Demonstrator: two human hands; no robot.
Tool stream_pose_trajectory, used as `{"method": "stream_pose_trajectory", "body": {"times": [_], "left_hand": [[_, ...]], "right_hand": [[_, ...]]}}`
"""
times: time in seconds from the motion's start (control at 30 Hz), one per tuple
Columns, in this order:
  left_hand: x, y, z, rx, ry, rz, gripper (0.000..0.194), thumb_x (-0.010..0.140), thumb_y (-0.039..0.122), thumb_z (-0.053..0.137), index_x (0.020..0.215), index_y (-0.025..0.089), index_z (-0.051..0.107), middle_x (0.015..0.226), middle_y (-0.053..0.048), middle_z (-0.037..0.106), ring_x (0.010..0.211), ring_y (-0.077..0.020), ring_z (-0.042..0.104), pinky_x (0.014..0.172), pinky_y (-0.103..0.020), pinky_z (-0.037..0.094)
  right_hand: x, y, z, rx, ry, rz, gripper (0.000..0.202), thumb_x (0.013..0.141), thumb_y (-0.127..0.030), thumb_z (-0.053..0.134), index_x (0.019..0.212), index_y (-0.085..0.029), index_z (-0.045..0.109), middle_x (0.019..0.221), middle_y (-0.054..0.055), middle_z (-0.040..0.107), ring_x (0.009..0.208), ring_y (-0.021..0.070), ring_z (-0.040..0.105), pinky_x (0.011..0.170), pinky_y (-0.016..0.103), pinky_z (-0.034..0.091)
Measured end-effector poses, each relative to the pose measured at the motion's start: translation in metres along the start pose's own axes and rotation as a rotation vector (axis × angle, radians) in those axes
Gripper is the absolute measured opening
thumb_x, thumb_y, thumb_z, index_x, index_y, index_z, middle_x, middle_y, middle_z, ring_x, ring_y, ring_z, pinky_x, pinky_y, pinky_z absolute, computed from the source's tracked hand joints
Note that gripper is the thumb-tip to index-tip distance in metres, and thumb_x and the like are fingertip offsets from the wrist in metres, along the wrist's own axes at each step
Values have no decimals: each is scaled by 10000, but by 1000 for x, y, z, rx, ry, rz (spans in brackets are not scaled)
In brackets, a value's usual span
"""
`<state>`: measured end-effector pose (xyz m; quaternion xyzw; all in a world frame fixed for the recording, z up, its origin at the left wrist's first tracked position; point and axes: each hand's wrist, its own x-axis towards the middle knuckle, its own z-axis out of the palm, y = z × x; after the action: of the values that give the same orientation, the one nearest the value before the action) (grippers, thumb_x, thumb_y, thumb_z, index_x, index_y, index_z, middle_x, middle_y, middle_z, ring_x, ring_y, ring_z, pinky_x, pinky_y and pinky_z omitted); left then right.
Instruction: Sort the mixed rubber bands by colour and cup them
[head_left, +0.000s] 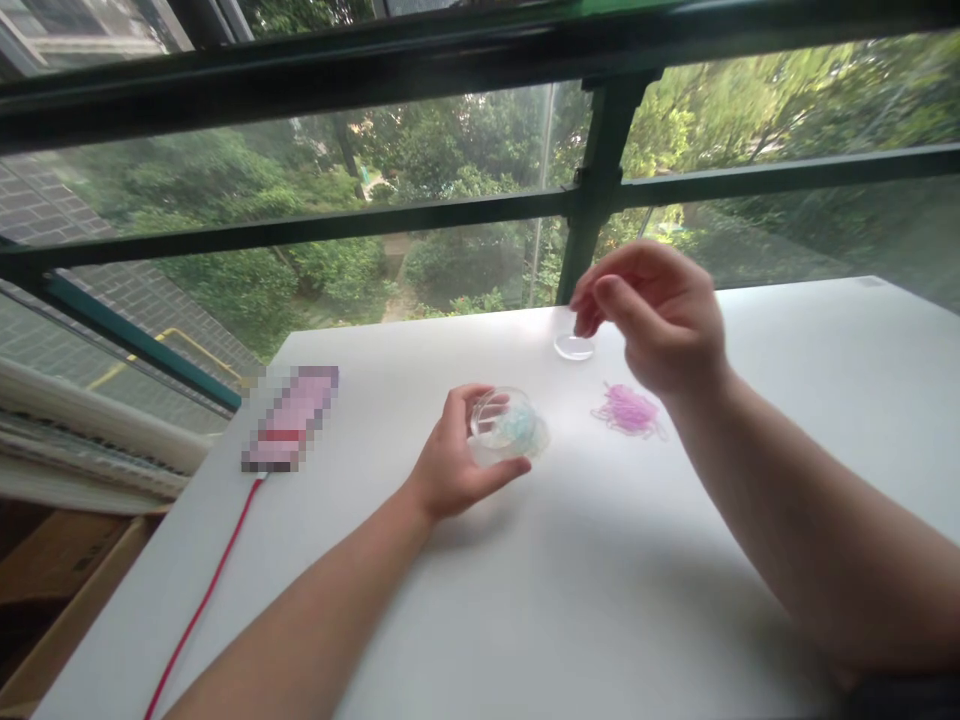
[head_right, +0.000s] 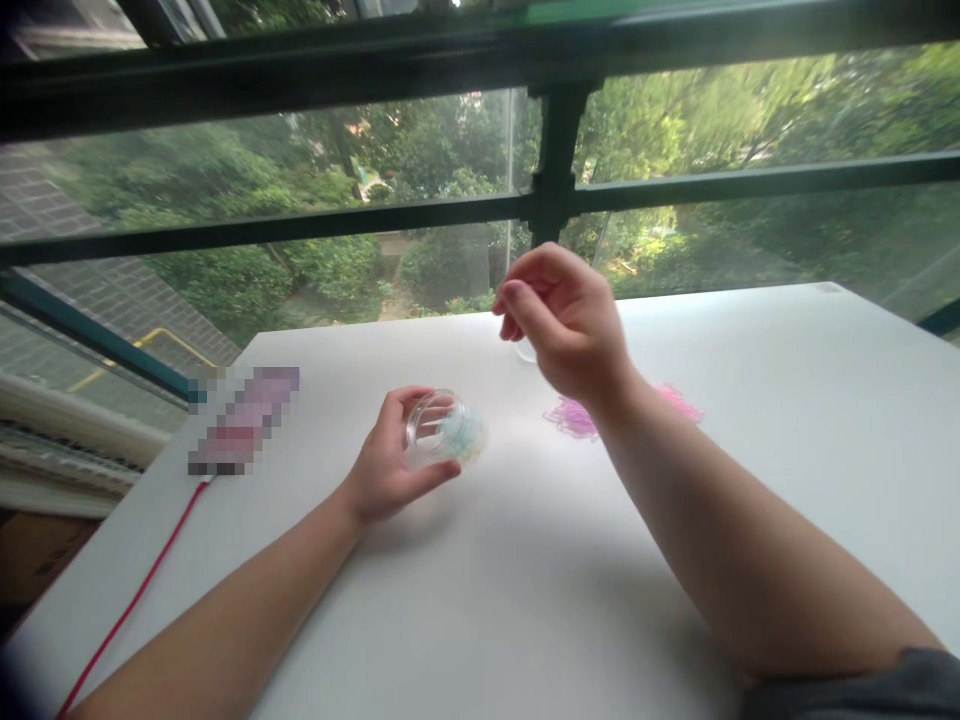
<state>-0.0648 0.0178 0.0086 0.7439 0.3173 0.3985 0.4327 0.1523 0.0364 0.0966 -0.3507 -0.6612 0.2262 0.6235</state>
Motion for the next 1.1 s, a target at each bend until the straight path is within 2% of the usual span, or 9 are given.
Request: {"method": "stream_pose_trajectory", "body": {"times": [0.1, 0.17, 0.23, 0.33, 0.4, 0.53, 0.7, 0.83, 1.1], "left_hand": [[-5, 5, 0, 51, 35, 30, 727, 648, 265, 761, 1230, 224, 327, 1263, -141, 507, 1162, -257, 517, 983, -438, 419], [-9, 9, 1, 91, 29, 55, 737, 644, 262, 761, 1245, 218, 336, 1250, -142, 516, 1149, -265, 525, 989, -449, 413], [-12, 11, 2, 134, 13, 111, 765, 620, 284, 775, 1253, 214, 351, 1223, -143, 529, 1124, -275, 537, 973, -449, 429], [-14, 13, 5, 184, 7, 167, 814, 602, 311, 783, 1275, 212, 337, 1202, -143, 537, 1101, -281, 551, 944, -441, 458], [-12, 13, 5, 243, 44, 144, 775, 637, 316, 759, 1276, 214, 332, 1198, -138, 540, 1098, -274, 557, 937, -437, 466], [-8, 13, 4, 337, 106, 164, 794, 626, 341, 766, 1277, 209, 330, 1226, -141, 519, 1114, -272, 547, 948, -427, 465], [-4, 13, 0, 404, 116, 167, 755, 634, 352, 760, 1259, 207, 361, 1203, -125, 537, 1081, -255, 572, 937, -404, 470], [-4, 12, -3, 396, 135, 163, 768, 633, 366, 757, 1266, 202, 355, 1217, -132, 535, 1097, -262, 567, 938, -403, 468], [-5, 14, -2, 367, 123, 121, 754, 636, 379, 753, 1262, 215, 364, 1218, -134, 531, 1101, -272, 561, 932, -407, 466]], "right_hand": [[-5, 8, -44, -223, -9, 24, 126, 853, -284, 544, 847, -166, 588, 722, 30, 614, 595, 131, 590, 535, 268, 490], [-16, 19, -72, -518, -77, 73, 139, 868, -249, 492, 869, -166, 605, 774, 54, 628, 652, 160, 613, 572, 297, 503], [-31, 28, -95, -836, -241, 53, 167, 856, -206, 475, 905, -173, 630, 892, 84, 648, 752, 194, 629, 661, 338, 510], [-55, 32, -113, -1074, -473, 65, 255, 863, -196, 436, 1038, -195, 623, 1081, 99, 635, 904, 234, 627, 763, 372, 504], [-66, 29, -114, -1116, -537, 71, 295, 876, -244, 435, 1123, -205, 590, 1149, 98, 614, 964, 246, 617, 795, 383, 505], [-78, 26, -103, -1104, -550, 39, 407, 864, -356, 480, 1236, -195, 518, 1219, 113, 578, 1062, 259, 578, 877, 401, 491], [-87, 47, -84, -1092, -640, 23, 622, 796, -458, 566, 1319, -149, 433, 1335, 165, 471, 1212, 313, 457, 968, 460, 433], [-92, 60, -74, -1043, -638, 47, 437, 832, -399, 531, 1208, -177, 521, 1249, 138, 533, 1143, 280, 502, 924, 430, 462], [-94, 61, -68, -997, -538, -39, 172, 846, -284, 510, 959, -211, 617, 1008, 103, 607, 926, 244, 548, 803, 390, 476]]}}
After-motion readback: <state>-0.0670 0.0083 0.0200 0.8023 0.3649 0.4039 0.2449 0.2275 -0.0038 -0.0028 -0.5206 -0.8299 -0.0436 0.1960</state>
